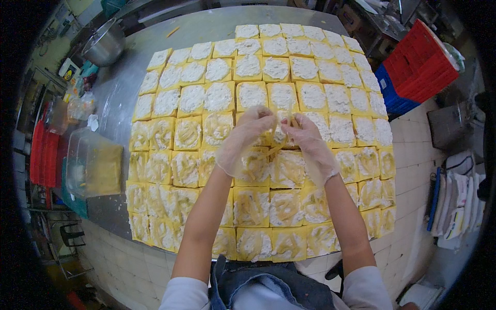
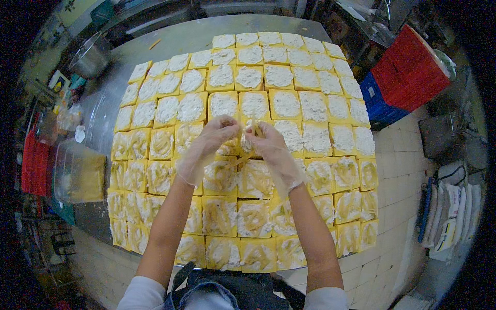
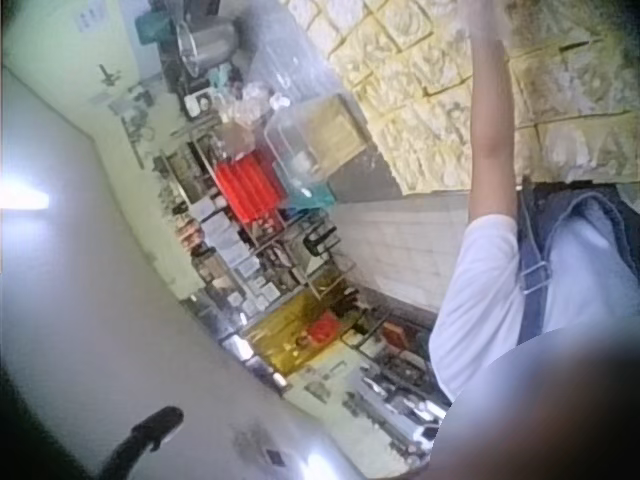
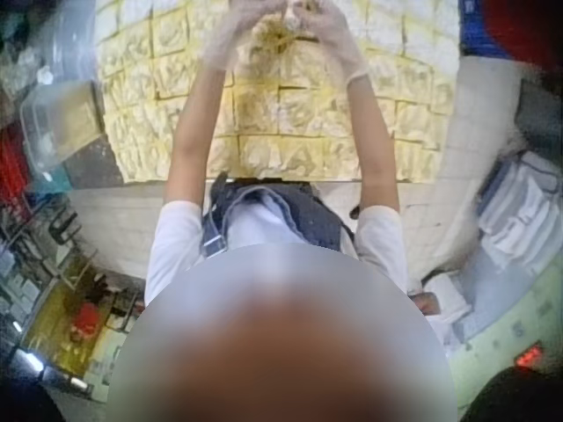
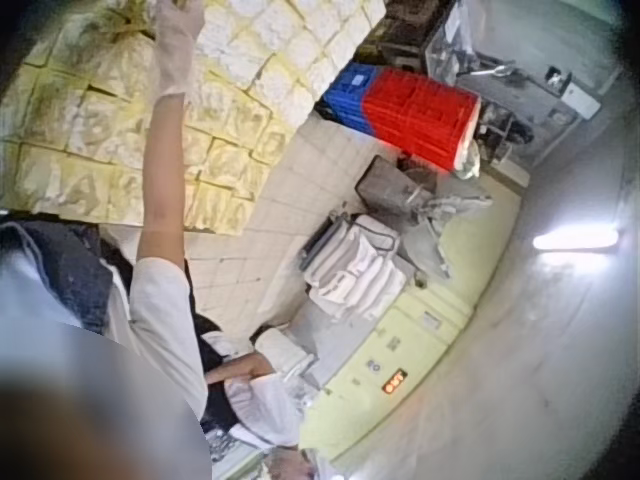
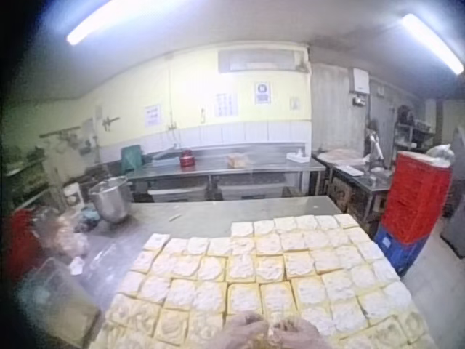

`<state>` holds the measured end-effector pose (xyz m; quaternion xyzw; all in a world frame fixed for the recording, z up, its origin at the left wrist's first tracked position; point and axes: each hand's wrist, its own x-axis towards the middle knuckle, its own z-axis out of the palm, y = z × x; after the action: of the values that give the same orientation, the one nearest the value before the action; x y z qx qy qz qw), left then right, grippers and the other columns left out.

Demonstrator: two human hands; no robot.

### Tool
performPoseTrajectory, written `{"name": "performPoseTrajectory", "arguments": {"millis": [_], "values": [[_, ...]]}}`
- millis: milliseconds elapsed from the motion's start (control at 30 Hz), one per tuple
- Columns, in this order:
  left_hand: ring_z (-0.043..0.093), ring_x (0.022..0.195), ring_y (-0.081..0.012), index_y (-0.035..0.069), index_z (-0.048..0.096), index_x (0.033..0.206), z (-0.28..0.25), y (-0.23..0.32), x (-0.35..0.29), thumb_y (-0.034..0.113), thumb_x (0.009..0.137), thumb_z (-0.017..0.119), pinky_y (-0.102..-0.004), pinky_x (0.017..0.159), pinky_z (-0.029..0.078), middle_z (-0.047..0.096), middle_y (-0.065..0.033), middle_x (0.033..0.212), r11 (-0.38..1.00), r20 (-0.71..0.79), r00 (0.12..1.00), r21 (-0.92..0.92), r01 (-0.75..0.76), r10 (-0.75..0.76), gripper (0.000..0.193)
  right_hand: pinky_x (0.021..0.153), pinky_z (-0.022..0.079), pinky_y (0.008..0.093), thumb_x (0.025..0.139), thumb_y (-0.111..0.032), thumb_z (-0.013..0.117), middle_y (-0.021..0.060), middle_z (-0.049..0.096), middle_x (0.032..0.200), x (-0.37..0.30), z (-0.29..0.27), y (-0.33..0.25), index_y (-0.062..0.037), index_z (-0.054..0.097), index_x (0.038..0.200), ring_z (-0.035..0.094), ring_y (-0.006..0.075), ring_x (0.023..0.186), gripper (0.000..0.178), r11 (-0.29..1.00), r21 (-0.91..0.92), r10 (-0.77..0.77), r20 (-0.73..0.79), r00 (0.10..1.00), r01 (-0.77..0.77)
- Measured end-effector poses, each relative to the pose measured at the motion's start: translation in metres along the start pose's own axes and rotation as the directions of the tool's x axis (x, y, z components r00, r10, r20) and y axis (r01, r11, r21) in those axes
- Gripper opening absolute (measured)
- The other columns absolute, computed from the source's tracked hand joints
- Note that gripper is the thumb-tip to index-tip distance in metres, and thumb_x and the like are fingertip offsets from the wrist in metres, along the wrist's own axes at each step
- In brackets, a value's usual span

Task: The person places yellow strips into square compartments filled with a white mixture on a large tray. They repeatedly pick up strips from a container and arrange them in a crisscross pattern over the mixture, working across the tray in a commercial kitchen.

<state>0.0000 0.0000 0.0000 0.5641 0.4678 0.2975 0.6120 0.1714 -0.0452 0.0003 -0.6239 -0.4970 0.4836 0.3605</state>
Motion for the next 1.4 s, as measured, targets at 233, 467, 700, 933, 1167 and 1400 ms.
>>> {"name": "performPoseTrajectory", "arguments": {"millis": [233, 467, 700, 933, 1167, 1400], "values": [[0.055, 0.081, -0.0114, 0.001, 0.056, 0.095, 0.023, -0.005, 0.02, 0.018, 0.083, 0.062, -0.0255, 0.073, 0.044, 0.059, -0.0024, 0.087, 0.978, 0.107, 0.994, -0.208, 0.033, -0.011, 0.022, 0.059, 0.041, 0.0266, 0.079, -0.023, 0.065, 0.0046, 0.057, 0.076, 0.004, -0.008, -0.008, 0.0002, 0.058, 0.092, 0.05, 0.011, 0.066, 0.028, 1.0, 0.022, -0.012, -0.067, 0.998, 0.013], [0.057, 0.076, -0.0176, 0.004, 0.058, 0.092, 0.031, -0.027, 0.031, 0.015, 0.079, 0.061, -0.0297, 0.071, 0.045, 0.061, -0.0088, 0.081, 0.929, -0.156, 0.988, 0.365, 0.064, -0.007, 0.018, 0.061, 0.042, 0.0331, 0.076, -0.023, 0.062, 0.0104, 0.058, 0.075, 0.016, -0.014, 0.003, 0.0, 0.057, 0.085, 0.051, 0.0198, 0.064, 0.025, 0.951, -0.307, 0.019, -0.067, 0.998, -0.039], [0.056, 0.079, -0.0341, 0.001, 0.055, 0.081, 0.038, -0.025, 0.017, 0.015, 0.078, 0.057, -0.04, 0.068, 0.044, 0.058, -0.0187, 0.079, 0.768, -0.277, 0.902, 0.634, -0.087, 0.331, 0.015, 0.075, 0.045, 0.0428, 0.08, -0.025, 0.055, 0.0215, 0.059, 0.093, 0.011, -0.011, -0.002, 0.0003, 0.055, 0.095, 0.056, 0.0363, 0.091, 0.029, 0.744, -0.664, -0.042, -0.158, 0.987, -0.074], [0.056, 0.079, -0.033, 0.003, 0.056, 0.078, 0.038, -0.021, -0.037, 0.019, 0.076, 0.06, -0.0411, 0.068, 0.045, 0.058, -0.0159, 0.077, 0.611, -0.064, 0.925, 0.768, -0.195, 0.375, 0.017, 0.076, 0.043, 0.0321, 0.081, -0.027, 0.056, 0.012, 0.058, 0.091, -0.005, -0.039, 0.003, 0.0015, 0.053, 0.1, 0.053, 0.0192, 0.083, 0.035, 0.982, -0.17, 0.064, -0.081, 0.995, -0.077], [0.057, 0.078, -0.0329, 0.004, 0.054, 0.074, 0.056, -0.023, -0.03, 0.016, 0.071, 0.063, -0.0427, 0.067, 0.045, 0.056, -0.015, 0.073, 0.43, -0.019, 0.933, 0.891, -0.147, 0.359, 0.015, 0.071, 0.041, 0.0275, 0.079, -0.021, 0.059, 0.0038, 0.055, 0.084, -0.016, -0.033, 0.003, 0.0, 0.056, 0.099, 0.05, 0.0126, 0.077, 0.03, 0.984, 0.12, 0.126, 0.074, 0.989, -0.134], [0.058, 0.074, -0.0282, 0.001, 0.057, 0.085, 0.032, -0.006, -0.045, 0.016, 0.077, 0.061, -0.036, 0.066, 0.046, 0.06, -0.0153, 0.079, 0.703, -0.078, 0.965, 0.7, -0.125, 0.249, 0.017, 0.053, 0.033, 0.0208, 0.078, -0.016, 0.063, -0.0025, 0.053, 0.073, -0.034, -0.019, 0.002, -0.0039, 0.058, 0.092, 0.043, 0.0043, 0.061, 0.019, 0.944, 0.268, 0.161, 0.139, 0.977, -0.193]]}}
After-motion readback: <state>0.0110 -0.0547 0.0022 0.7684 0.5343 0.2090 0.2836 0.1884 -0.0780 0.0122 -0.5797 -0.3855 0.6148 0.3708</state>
